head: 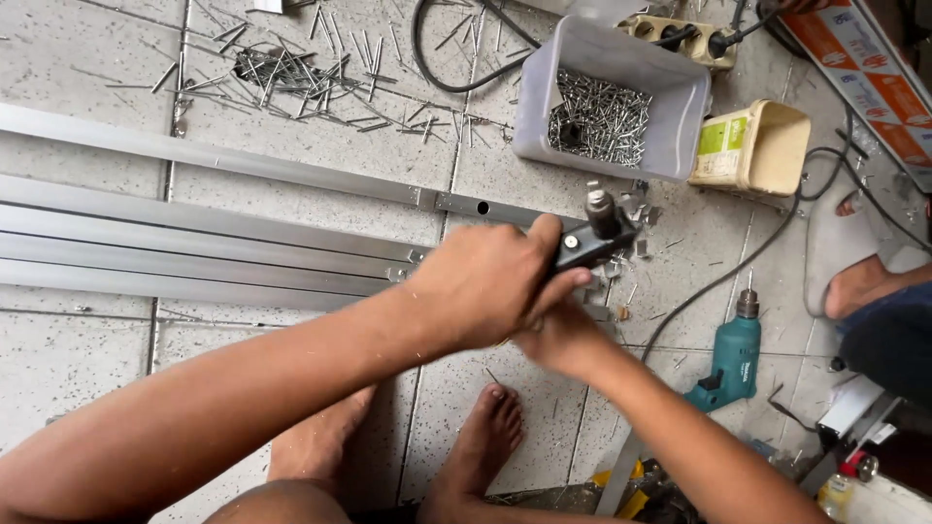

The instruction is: Drilling holes and using a manual rivet gun to join aluminum profiles together on a workshop floor.

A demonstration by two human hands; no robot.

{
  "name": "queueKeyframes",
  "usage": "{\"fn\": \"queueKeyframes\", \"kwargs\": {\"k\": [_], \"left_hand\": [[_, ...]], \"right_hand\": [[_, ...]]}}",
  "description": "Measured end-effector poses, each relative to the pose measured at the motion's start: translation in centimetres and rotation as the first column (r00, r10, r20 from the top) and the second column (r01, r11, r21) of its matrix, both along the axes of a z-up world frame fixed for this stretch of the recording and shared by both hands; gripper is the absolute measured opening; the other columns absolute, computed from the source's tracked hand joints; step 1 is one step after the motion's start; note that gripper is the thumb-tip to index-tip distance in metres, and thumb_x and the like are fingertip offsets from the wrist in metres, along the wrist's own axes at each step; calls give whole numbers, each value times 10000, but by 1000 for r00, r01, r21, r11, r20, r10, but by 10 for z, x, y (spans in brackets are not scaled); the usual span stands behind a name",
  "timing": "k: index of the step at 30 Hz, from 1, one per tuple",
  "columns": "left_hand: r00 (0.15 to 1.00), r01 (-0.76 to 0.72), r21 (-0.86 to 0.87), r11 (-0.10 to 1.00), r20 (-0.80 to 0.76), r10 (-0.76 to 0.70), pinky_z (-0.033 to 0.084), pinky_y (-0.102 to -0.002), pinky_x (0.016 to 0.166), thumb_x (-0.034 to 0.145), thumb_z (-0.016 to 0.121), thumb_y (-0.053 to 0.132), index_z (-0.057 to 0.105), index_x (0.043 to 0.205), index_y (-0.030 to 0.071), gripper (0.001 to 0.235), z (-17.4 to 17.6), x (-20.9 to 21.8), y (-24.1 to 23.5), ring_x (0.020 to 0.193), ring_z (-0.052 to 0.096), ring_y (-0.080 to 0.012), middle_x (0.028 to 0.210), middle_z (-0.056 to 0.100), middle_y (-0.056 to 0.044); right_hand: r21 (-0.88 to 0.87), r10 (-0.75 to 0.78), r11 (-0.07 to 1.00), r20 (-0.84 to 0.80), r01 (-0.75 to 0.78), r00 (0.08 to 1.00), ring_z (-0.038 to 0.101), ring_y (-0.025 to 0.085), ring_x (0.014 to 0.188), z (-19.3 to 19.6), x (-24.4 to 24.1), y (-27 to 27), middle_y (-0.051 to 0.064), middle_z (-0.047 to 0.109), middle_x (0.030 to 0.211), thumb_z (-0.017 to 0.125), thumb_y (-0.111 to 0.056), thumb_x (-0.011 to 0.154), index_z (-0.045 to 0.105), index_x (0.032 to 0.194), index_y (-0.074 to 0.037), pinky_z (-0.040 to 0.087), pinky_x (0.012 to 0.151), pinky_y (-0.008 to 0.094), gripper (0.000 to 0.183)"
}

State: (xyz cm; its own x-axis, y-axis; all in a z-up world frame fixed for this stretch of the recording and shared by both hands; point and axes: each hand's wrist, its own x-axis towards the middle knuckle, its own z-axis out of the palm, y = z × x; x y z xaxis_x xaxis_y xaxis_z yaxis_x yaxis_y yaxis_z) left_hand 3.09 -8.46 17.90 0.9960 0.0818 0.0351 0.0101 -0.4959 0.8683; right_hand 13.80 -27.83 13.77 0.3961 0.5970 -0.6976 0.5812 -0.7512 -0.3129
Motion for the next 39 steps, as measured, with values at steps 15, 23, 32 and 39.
{"fn": "queueKeyframes", "kwargs": {"k": [15, 23, 32, 39], "left_hand": [[929, -66, -693, 718, 219, 297, 556, -406, 590, 1009, 417, 446, 538, 964, 102, 368, -5, -1, -10, 611, 680, -367, 629, 610, -139], [925, -79, -560, 825, 267, 270, 525, -652, 707, 934, 574, 467, 543, 1164, -63, 578, -10, -4, -21, 923, 652, -571, 970, 624, -344], [962, -161, -116, 980, 202, 182, 513, -231, 422, 769, 452, 786, 560, 789, 145, 650, -18, 21, 5, 422, 582, -81, 575, 596, 71], [947, 4, 219, 976, 313, -75, 548, -308, 458, 935, 491, 688, 646, 781, 158, 574, -1, 21, 25, 454, 662, -160, 600, 688, 22]], "right_hand": [[420, 104, 499, -898, 758, 428, 592, 252, 1173, 20, -72, 16, 153, 644, 1220, 755, -215, 867, 527, 1322, 61, 457, 1060, 535, 579], [589, -109, 519, -673, 619, 731, 737, 256, 596, -4, -71, -14, 173, 665, 607, 646, -79, 899, 661, 650, 61, 644, 639, 374, 286], [-159, -141, 981, -211, 109, 967, 772, 185, 683, 30, -28, 11, 71, 808, 847, 693, -362, 835, 628, 1268, -96, 610, 563, 288, 512], [-62, -88, 995, -173, 78, 981, 755, 180, 1056, 10, -32, 8, 44, 780, 1161, 647, -248, 843, 612, 1381, -279, 629, 758, 360, 540]]}}
